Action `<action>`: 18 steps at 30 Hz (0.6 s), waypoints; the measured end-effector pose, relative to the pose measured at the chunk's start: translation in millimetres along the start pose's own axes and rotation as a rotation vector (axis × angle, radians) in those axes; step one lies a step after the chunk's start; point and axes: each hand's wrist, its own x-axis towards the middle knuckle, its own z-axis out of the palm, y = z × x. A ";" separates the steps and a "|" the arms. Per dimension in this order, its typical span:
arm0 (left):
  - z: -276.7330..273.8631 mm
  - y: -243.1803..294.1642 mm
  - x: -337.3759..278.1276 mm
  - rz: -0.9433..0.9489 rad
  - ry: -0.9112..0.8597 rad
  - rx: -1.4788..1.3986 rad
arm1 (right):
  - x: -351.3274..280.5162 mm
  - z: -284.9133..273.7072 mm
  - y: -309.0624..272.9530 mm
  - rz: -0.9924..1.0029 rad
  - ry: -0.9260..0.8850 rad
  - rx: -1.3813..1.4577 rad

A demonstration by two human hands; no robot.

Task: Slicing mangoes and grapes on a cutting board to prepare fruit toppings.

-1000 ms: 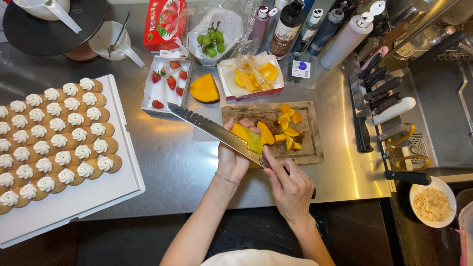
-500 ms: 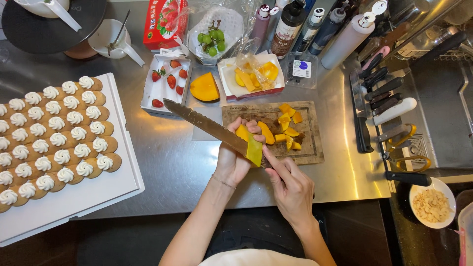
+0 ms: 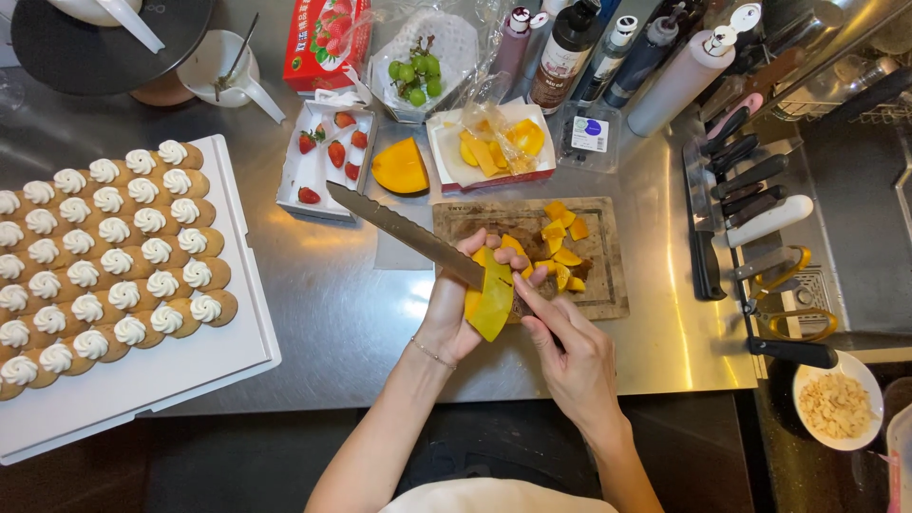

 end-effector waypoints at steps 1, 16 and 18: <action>1.0 0.4 -0.3 0.000 -0.001 -0.001 | 1.3 -1.1 -0.5 -0.001 -0.001 -0.001; 19.1 7.6 -4.2 -0.008 0.030 0.161 | 16.2 -5.6 0.2 -0.045 -0.052 0.146; 14.0 8.0 -4.3 -0.007 -0.065 0.232 | 19.4 -8.1 -0.3 0.038 -0.100 0.151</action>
